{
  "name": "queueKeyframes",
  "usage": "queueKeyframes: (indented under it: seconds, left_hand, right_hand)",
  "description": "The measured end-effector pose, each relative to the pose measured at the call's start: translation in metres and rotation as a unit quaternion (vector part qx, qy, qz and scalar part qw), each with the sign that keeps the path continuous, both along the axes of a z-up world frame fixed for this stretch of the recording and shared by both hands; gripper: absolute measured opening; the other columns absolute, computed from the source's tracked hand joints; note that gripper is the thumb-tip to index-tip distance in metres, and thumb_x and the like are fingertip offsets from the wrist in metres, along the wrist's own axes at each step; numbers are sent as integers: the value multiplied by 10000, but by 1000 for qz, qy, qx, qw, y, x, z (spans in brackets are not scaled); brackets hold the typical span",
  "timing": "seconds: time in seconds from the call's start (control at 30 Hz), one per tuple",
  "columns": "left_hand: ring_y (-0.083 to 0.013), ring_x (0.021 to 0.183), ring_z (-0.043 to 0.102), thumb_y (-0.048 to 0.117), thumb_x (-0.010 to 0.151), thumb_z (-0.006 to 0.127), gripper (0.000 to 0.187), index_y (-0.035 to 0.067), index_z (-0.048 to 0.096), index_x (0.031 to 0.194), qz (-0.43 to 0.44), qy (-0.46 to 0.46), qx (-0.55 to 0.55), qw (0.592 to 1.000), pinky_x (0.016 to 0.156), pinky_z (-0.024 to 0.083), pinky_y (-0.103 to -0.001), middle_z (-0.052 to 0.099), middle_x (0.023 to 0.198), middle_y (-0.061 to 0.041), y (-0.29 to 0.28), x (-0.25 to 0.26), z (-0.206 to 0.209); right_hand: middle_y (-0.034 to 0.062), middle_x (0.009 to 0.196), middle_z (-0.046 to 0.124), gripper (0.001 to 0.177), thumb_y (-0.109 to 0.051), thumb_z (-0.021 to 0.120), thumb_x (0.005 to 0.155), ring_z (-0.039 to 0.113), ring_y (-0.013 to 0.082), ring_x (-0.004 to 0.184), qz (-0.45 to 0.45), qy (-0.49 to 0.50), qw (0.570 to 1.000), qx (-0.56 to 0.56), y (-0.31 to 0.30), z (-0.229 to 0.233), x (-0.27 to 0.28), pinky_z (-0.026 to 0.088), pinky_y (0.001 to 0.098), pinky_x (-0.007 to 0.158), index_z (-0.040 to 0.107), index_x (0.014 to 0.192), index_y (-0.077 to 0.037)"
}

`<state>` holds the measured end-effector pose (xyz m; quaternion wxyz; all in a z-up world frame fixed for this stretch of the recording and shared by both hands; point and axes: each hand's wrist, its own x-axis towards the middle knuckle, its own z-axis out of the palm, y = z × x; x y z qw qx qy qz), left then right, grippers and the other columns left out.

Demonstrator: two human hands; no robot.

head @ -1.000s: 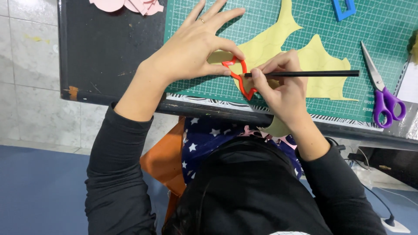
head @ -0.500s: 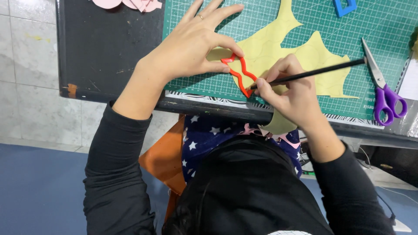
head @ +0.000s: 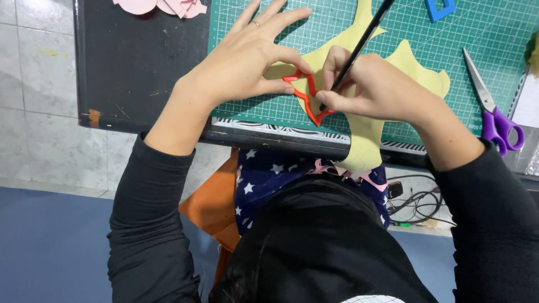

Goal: Tracing shapes using stencils and then cutting them out from a foam sheet with scissors.

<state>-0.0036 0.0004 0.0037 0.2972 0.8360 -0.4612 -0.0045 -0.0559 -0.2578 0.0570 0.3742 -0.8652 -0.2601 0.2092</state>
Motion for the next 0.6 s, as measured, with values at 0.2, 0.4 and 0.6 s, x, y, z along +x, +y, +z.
queueKeyframes:
  seconds: [0.2, 0.4, 0.6]
  left_hand:
    - [-367, 1488, 272, 360, 757, 924, 349, 260, 832, 1078, 2, 5, 3, 1000, 1232, 110, -567, 458, 1576, -131, 0, 0, -1]
    - [-366, 1486, 270, 355, 755, 927, 353, 264, 833, 1083, 1, 4, 4, 1000, 1226, 125, -568, 451, 1577, -128, 0, 0, 1]
    - [-368, 1488, 273, 347, 763, 922, 339, 256, 832, 1076, 3, 3, 7, 1000, 1232, 112, -564, 458, 1576, -134, -1, 0, 1]
  right_hand:
    - [62, 768, 680, 164, -90, 730, 937, 650, 141, 613, -23, 36, 999, 32, -5, -6, 3, 475, 227, 545, 585, 905, -23]
    - [53, 736, 660, 178, -70, 722, 955, 626, 111, 597, -31, 53, 997, 54, -9, -9, 4, 438, 202, 522, 552, 926, -26]
    - [72, 777, 680, 156, -87, 730, 912, 662, 164, 650, -12, 8, 1000, 10, -10, 1, 3, 493, 254, 574, 586, 909, -26]
